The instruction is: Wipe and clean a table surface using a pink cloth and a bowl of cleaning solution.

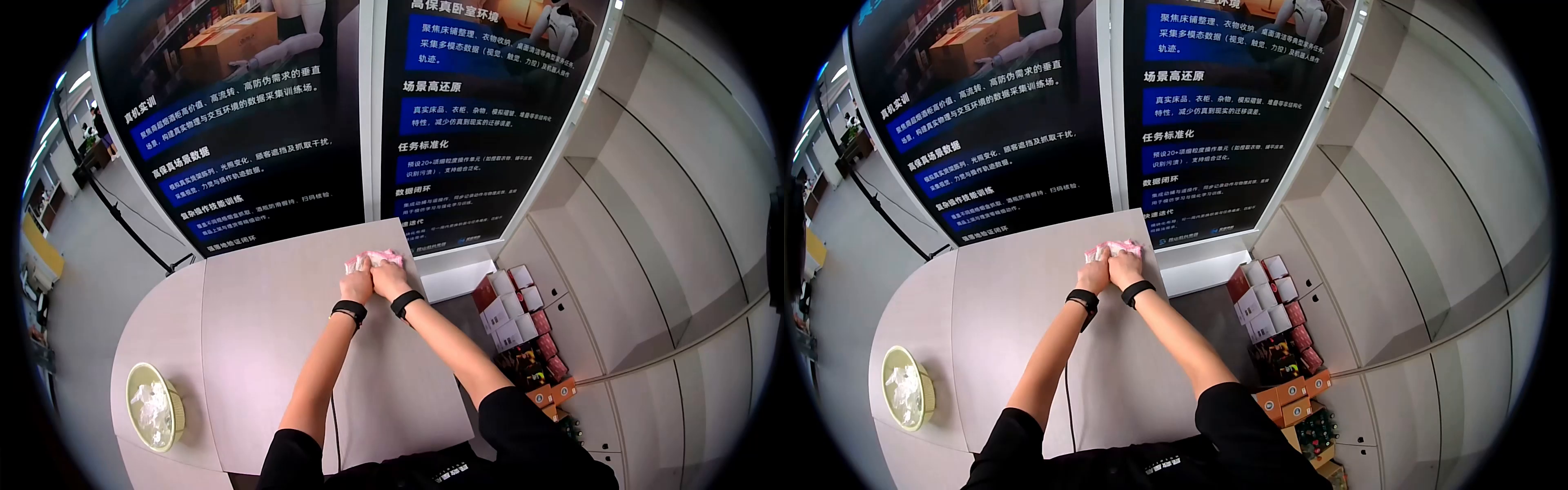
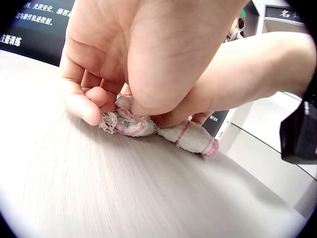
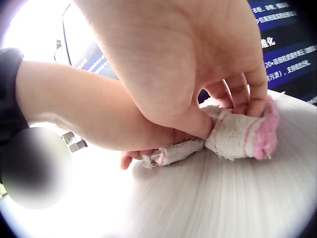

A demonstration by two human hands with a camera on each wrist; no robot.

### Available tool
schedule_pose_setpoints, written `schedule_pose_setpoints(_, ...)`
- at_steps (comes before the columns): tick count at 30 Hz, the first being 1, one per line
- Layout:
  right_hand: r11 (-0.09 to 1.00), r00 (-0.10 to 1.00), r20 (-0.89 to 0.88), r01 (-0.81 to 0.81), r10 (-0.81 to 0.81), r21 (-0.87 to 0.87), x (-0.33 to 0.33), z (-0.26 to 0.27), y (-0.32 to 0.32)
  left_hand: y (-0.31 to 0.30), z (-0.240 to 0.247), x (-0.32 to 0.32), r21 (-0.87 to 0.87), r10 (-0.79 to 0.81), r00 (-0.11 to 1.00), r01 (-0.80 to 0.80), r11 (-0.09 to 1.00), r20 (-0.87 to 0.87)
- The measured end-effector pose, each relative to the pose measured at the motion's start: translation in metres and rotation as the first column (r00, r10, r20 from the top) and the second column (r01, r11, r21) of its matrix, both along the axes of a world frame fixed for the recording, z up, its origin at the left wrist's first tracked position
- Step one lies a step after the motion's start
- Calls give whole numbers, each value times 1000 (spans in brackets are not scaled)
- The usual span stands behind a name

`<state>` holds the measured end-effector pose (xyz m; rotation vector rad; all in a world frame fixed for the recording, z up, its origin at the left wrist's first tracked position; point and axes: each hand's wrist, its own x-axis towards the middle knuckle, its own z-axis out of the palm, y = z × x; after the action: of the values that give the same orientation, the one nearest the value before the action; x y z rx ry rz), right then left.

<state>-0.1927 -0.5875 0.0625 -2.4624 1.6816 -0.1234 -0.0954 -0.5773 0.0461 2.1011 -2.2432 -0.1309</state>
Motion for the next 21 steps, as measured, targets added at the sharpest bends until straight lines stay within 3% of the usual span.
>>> schedule_pose_setpoints(13, 995, 996, -20, 85, -84, 59, 8, 1, -1, -5, -10, 3, -113, 13, 999, -7, 994, 51)
schedule_pose_setpoints(17, 997, 995, -96, -25, 32, 72, 0, 8, 25, 29, 3, 4, -80, -74, 996, 78, 994, 51)
schedule_pose_setpoints(21, 998, 996, -50, -69, 69, 0, -4, -5, 42, 49, 0, 4, -75, -128, 990, 132, 988, 59)
